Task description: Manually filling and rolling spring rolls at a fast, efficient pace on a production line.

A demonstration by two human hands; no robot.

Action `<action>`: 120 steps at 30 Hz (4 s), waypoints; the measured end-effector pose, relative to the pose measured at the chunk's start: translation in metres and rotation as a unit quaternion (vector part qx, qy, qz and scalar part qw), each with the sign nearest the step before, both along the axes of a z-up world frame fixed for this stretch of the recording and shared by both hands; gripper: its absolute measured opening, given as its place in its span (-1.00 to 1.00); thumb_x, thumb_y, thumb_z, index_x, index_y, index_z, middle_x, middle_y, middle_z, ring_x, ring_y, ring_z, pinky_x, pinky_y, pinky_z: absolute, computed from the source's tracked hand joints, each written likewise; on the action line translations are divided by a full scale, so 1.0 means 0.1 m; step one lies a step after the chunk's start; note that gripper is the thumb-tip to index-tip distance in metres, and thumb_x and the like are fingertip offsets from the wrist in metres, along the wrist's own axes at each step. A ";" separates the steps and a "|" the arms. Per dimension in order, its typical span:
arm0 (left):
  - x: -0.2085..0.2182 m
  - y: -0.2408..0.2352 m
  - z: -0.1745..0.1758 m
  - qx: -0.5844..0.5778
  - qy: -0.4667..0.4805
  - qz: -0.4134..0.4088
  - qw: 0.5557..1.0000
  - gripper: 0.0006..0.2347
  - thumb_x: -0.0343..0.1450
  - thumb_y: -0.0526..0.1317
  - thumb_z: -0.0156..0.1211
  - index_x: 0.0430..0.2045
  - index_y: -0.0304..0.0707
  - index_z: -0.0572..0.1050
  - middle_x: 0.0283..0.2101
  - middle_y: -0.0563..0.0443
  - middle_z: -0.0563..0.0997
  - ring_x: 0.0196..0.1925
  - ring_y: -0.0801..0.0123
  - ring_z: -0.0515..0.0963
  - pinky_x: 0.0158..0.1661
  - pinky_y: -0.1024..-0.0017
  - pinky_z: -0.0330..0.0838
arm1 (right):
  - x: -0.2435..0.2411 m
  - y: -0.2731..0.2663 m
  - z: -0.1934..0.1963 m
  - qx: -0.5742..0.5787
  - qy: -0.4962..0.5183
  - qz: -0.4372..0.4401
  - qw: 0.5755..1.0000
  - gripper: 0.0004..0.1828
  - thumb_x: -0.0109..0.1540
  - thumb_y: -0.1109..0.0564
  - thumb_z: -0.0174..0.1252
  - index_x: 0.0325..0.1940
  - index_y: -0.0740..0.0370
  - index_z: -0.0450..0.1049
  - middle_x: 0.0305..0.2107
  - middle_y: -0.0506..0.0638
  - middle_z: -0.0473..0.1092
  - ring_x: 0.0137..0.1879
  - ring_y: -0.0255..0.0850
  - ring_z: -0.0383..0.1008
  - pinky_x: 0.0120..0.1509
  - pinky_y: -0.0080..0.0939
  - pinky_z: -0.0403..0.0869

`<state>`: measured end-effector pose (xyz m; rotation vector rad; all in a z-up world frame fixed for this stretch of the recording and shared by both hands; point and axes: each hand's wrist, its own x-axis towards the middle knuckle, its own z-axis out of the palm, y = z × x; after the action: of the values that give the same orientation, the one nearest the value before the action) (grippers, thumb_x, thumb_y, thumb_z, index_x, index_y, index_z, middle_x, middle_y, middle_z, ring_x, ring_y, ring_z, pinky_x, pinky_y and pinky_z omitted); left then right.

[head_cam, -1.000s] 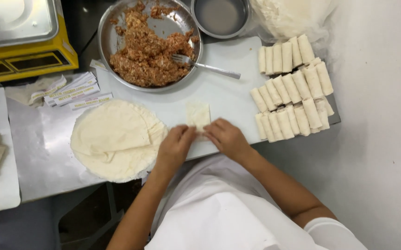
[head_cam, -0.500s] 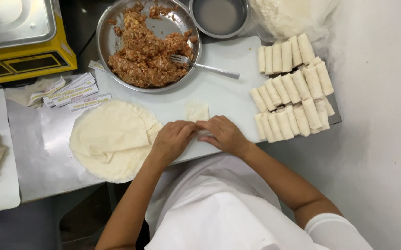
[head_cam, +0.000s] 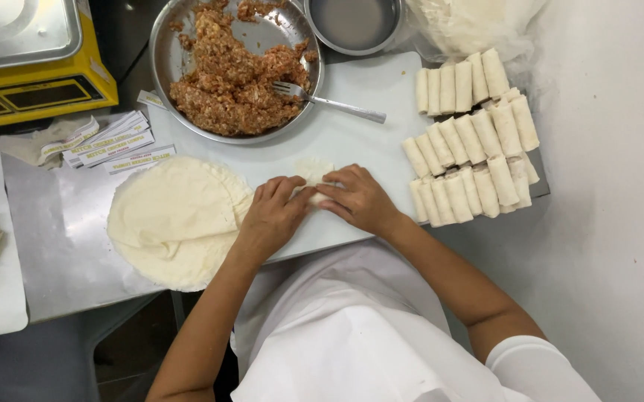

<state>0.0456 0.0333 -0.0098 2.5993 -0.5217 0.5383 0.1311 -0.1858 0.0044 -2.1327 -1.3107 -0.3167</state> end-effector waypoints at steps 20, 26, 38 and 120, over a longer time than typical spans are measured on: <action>0.54 -0.11 0.03 -0.086 -0.056 0.115 0.988 -0.95 0.49 -0.39 0.17 -0.38 -0.29 0.51 -0.32 -0.02 0.41 -0.29 0.22 0.49 -0.21 0.39 0.41 | 0.43 0.21 -0.15 -0.029 0.093 -0.138 0.986 -0.71 0.39 -0.04 0.09 0.16 0.03 0.50 -0.20 0.00 0.30 -0.16 -0.07 0.47 -0.11 -0.14 0.52; 0.10 -0.20 0.06 -0.015 -0.043 0.048 0.998 -0.70 0.55 -0.36 0.06 0.19 -0.42 0.42 0.15 -0.34 0.53 0.19 -0.17 0.52 0.14 0.10 0.45 | 0.04 0.03 -0.09 -0.170 -0.017 -0.147 0.974 -0.53 0.41 -0.17 -0.05 0.36 -0.05 0.39 0.03 0.00 0.41 -0.04 -0.01 0.44 -0.07 -0.02 0.49; 0.18 -0.20 -0.13 0.009 0.001 -0.073 0.997 -0.70 0.50 -0.18 0.18 0.14 -0.10 0.50 -0.15 -0.02 0.59 -0.09 0.14 0.62 -0.19 0.28 0.50 | -0.12 -0.38 0.08 -0.181 0.085 -0.084 0.976 -0.61 0.35 -0.27 0.01 -0.01 0.04 0.45 -0.29 -0.07 0.31 -0.11 -0.09 0.38 -0.01 -0.03 0.35; -0.67 -0.12 0.06 -0.019 0.006 0.000 1.000 -0.78 0.40 -0.18 0.30 -0.08 -0.04 0.60 -0.10 0.05 0.54 -0.18 0.29 0.53 -0.20 0.34 0.37 | 0.56 0.20 0.31 -0.284 0.020 -0.231 0.930 -0.38 0.35 -0.32 -0.01 0.29 0.12 0.45 0.22 0.05 0.41 0.17 0.21 0.43 0.14 0.39 0.28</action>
<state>-0.0214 0.0216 -0.0038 2.5657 -0.5030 0.5278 0.1866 -0.1659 0.0353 -2.9238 -0.9270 -0.0763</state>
